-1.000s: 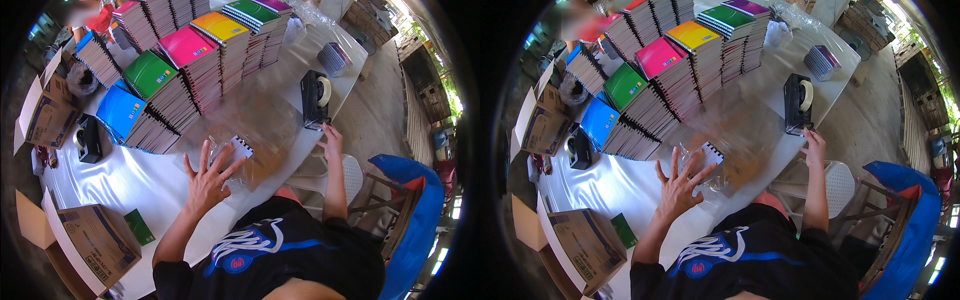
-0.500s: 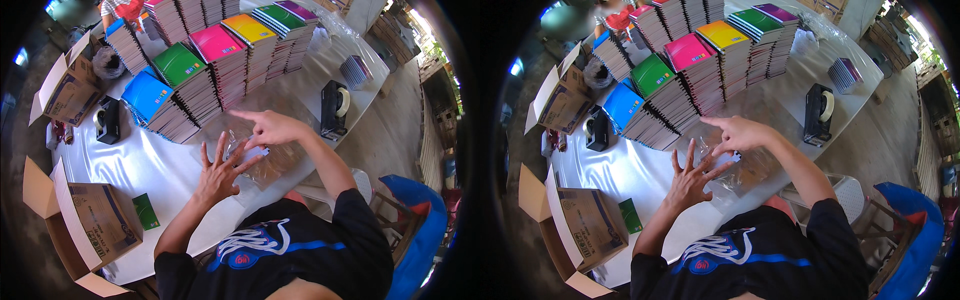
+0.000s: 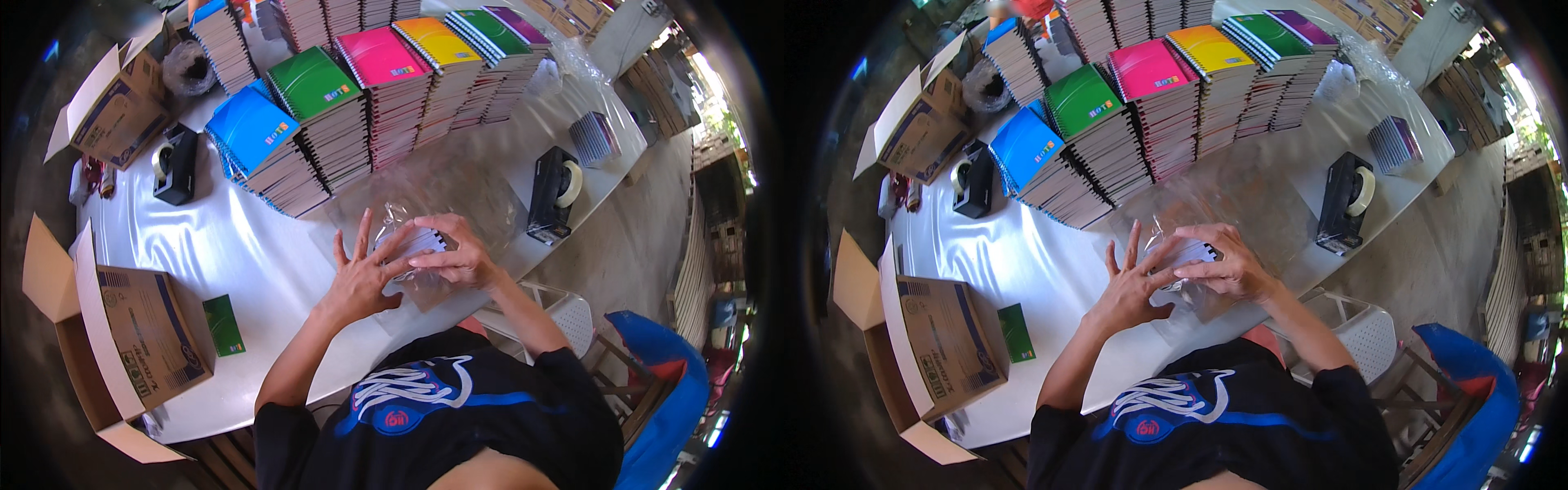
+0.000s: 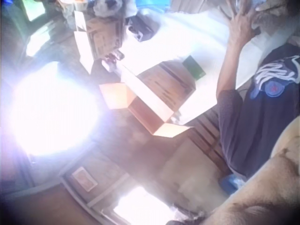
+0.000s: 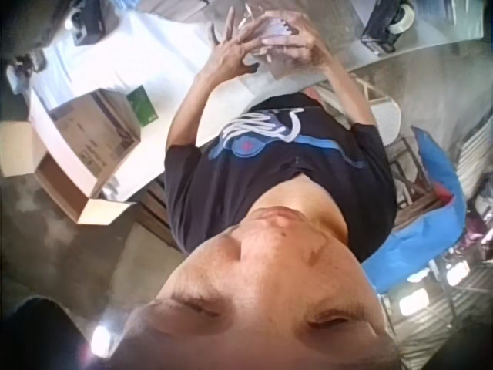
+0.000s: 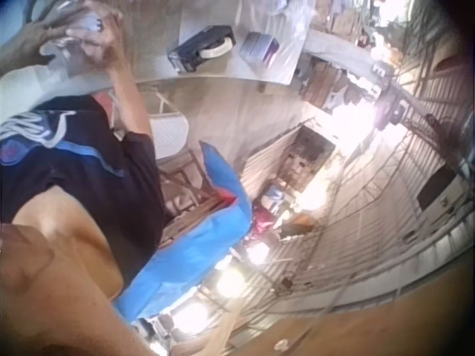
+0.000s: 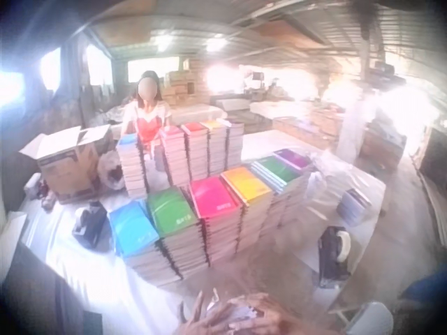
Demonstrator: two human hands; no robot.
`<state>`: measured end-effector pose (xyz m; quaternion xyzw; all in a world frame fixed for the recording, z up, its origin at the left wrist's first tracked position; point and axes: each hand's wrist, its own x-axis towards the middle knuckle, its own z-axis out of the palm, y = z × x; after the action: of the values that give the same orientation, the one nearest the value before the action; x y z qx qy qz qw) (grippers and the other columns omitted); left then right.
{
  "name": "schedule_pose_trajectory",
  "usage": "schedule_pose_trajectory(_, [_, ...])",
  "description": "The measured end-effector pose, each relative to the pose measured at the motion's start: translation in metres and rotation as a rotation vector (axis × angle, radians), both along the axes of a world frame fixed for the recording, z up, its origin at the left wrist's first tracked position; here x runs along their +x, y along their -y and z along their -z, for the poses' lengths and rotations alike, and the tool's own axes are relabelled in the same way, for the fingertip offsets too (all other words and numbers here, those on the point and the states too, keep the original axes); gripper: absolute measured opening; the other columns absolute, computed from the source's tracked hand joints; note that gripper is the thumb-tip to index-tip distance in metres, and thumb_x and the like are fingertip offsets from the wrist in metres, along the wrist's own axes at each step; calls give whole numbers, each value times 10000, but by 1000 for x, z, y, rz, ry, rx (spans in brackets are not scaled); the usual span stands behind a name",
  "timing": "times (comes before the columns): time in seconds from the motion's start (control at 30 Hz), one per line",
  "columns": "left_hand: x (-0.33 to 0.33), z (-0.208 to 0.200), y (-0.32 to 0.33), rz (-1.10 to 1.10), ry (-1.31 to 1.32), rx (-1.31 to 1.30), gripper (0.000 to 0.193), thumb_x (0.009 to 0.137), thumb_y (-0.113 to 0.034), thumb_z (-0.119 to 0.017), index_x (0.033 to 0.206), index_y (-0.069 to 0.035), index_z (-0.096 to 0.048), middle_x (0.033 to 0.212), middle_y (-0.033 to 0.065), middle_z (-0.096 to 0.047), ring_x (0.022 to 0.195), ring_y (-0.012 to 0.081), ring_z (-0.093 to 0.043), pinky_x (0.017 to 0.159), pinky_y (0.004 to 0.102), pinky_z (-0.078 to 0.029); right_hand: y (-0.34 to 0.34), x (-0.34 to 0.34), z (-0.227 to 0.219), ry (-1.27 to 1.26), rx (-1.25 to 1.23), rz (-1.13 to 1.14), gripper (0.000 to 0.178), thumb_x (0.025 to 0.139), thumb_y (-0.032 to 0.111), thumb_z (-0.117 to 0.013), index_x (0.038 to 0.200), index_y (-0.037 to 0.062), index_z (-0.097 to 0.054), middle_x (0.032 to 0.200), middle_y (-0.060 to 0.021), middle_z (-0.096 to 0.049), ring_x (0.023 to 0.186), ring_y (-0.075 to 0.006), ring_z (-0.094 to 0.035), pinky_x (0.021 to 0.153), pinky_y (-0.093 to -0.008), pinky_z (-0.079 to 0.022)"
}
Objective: The person gathers several colorful notebooks from stacks on a table, aligns them into a single stack, and places the stack into a clear plastic bag.
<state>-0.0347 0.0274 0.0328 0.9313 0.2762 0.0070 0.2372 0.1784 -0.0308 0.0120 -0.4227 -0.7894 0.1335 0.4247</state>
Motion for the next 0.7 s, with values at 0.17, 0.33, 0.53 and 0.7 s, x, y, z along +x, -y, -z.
schedule_pose_trajectory(0.17, [13,20,1,-156,422,-66,250,695,-256,-736,943,-240,-712,1440,-1,-328,1390,391,-114,968,709,-133,-7,-3,5,-589,-292,-13,261,706,143,-740,966,123,-725,1306,-102,-492,1186,-237,-477,964,-351,-374])
schedule_pose_trajectory(0.33, [34,27,-3,-412,945,-335,159,647,-160,-794,770,-108,-708,1266,152,-427,1238,366,-405,929,487,-399,-4,4,9,-927,-574,-7,849,708,360,-774,1359,12,-355,1407,-123,-353,1282,-257,-366,1031,-412,-316])
schedule_pose_trajectory(0.53, [38,33,-23,-592,778,-449,274,606,-96,-821,853,-93,-702,1242,173,-423,1076,321,-535,796,373,-514,-10,-14,-3,-531,-735,151,1129,581,191,-874,1440,91,-148,1231,-177,-465,1142,-254,-481,959,-389,-408])
schedule_pose_trajectory(0.7, [33,35,-27,-579,955,-497,894,589,-146,-865,1332,-124,-367,1217,192,-451,906,248,-624,753,326,-529,-31,-12,-7,-671,-941,86,1066,608,131,-846,1444,98,-186,1025,-114,-544,997,-199,-540,894,-339,-446])
